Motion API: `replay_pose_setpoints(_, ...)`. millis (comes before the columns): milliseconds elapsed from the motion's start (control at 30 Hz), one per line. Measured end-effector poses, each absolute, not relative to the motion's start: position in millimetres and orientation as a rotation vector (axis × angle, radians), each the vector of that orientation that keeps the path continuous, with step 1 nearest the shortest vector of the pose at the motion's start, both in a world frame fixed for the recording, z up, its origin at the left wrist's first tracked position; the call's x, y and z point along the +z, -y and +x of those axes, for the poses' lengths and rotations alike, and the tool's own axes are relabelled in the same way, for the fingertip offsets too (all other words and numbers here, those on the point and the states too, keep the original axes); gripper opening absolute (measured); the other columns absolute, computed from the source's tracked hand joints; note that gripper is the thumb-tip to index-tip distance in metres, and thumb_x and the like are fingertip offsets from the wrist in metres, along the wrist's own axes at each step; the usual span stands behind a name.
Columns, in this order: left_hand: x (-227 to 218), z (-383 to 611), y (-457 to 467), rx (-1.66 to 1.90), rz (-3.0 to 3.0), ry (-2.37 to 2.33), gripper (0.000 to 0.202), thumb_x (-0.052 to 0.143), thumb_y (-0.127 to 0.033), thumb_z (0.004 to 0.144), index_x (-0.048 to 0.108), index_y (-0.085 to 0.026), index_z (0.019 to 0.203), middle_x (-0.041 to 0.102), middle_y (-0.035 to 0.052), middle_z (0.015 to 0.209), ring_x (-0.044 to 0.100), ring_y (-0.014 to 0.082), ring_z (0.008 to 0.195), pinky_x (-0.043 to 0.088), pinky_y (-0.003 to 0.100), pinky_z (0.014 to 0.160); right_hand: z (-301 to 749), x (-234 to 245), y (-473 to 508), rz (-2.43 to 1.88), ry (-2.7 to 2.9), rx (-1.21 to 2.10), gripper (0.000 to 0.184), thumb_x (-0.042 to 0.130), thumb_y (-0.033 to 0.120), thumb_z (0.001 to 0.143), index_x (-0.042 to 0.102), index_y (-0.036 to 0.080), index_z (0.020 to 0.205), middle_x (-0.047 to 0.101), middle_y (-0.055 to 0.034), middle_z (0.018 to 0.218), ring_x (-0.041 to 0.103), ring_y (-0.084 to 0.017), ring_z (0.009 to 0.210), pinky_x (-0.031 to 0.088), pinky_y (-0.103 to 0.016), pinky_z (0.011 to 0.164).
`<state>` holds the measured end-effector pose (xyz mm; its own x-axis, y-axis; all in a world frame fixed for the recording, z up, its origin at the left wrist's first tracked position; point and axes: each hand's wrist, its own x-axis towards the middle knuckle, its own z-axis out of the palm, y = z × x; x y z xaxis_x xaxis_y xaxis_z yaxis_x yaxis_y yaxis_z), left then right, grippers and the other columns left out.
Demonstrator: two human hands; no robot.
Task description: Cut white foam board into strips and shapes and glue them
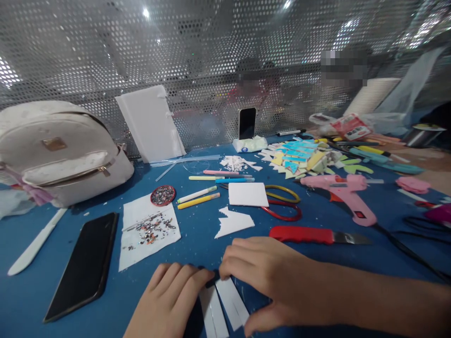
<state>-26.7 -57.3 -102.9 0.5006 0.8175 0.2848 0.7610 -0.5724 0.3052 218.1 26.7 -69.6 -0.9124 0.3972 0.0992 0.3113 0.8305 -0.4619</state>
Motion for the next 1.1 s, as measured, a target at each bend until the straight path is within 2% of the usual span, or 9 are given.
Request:
replay_pose_setpoints(200, -111.4, -26.9, 54.9, 0.650, 2.628, -1.378, 0.050, 0.051, -0.060, 0.096, 0.047, -0.024, 0.130, 0.071, 0.0037, 0.107, 0.064, 0.0235, 0.091, 0.041, 0.034, 0.083, 218.0, -70.2, -26.9, -0.584, 2.805, 0.671, 0.046, 0.080, 0.045, 0.079, 0.060, 0.018, 0.110, 0.066, -0.0049, 0.103, 0.060, -0.022, 0.092, 0.041, -0.031, 0.073)
replay_pose_setpoints(333, -112.8, -25.4, 55.4, 0.664, 2.564, -1.414, 0.054, 0.055, -0.060, 0.093, 0.044, -0.027, 0.134, 0.069, 0.0050, 0.114, 0.063, 0.0257, 0.097, 0.040, 0.037, 0.087, 217.4, -74.2, -27.5, -0.503, 2.781, 0.732, 0.055, 0.078, 0.050, 0.078, 0.060, 0.017, 0.118, 0.066, -0.0077, 0.111, 0.059, -0.025, 0.098, 0.043, -0.034, 0.079)
replay_pose_setpoints(433, -111.6, -22.8, 55.6, 0.658, 2.499, -1.407, 0.055, 0.057, -0.059, 0.092, 0.042, -0.027, 0.134, 0.068, 0.0047, 0.115, 0.062, 0.0258, 0.096, 0.040, 0.037, 0.085, 215.3, -77.6, -23.9, -0.505, 2.733, 0.753, 0.055, 0.078, 0.046, 0.079, 0.059, 0.015, 0.121, 0.066, -0.0091, 0.113, 0.058, -0.025, 0.098, 0.043, -0.035, 0.083)
replay_pose_setpoints(567, -108.2, -20.1, 55.4, 0.643, 2.443, -1.410, 0.052, 0.059, -0.057, 0.092, 0.043, -0.028, 0.131, 0.068, 0.0027, 0.109, 0.061, 0.0246, 0.091, 0.041, 0.036, 0.082, 214.5, -74.7, -20.0, -0.598, 2.715, 0.803, 0.043, 0.078, 0.039, 0.080, 0.062, 0.015, 0.112, 0.067, -0.0084, 0.109, 0.058, -0.024, 0.096, 0.044, -0.035, 0.082)
replay_pose_setpoints(667, -105.7, -20.3, 53.4, 0.643, 2.430, -1.428, 0.056, 0.061, -0.059, 0.090, 0.042, -0.028, 0.132, 0.068, 0.0030, 0.107, 0.061, 0.0245, 0.089, 0.043, 0.036, 0.080, 214.9, -71.1, -21.7, -0.606, 2.702, 0.839, 0.042, 0.077, 0.036, 0.080, 0.061, 0.016, 0.113, 0.067, -0.0081, 0.111, 0.058, -0.024, 0.099, 0.043, -0.035, 0.083)
replay_pose_setpoints(833, -104.8, -25.6, 45.8, 0.616, 2.493, -1.399, 0.066, 0.070, -0.054, 0.086, 0.038, -0.028, 0.137, 0.068, 0.0030, 0.109, 0.063, 0.0233, 0.091, 0.046, 0.033, 0.079, 214.6, -72.2, -24.9, -0.597, 2.681, 0.807, 0.041, 0.076, 0.033, 0.082, 0.061, 0.015, 0.116, 0.066, -0.0093, 0.114, 0.058, -0.025, 0.104, 0.044, -0.036, 0.088)
replay_pose_setpoints(967, -109.1, -31.1, 43.1, 0.655, 2.566, -1.388, 0.079, 0.067, -0.063, 0.084, 0.033, -0.026, 0.145, 0.069, 0.0053, 0.112, 0.064, 0.0264, 0.094, 0.046, 0.036, 0.081, 217.3, -74.3, -26.5, -0.625, 2.689, 0.805, 0.050, 0.079, 0.035, 0.080, 0.060, 0.016, 0.121, 0.066, -0.0091, 0.117, 0.058, -0.026, 0.108, 0.043, -0.037, 0.092)
replay_pose_setpoints(1100, -111.8, -32.3, 46.8, 0.657, 2.535, -1.464, 0.075, 0.063, -0.065, 0.086, 0.036, -0.027, 0.145, 0.069, 0.0057, 0.112, 0.064, 0.0268, 0.096, 0.046, 0.038, 0.085, 220.2, -77.0, -28.3, -0.652, 2.707, 0.770, 0.045, 0.078, 0.038, 0.081, 0.063, 0.017, 0.118, 0.067, -0.0082, 0.112, 0.060, -0.025, 0.104, 0.044, -0.037, 0.089)
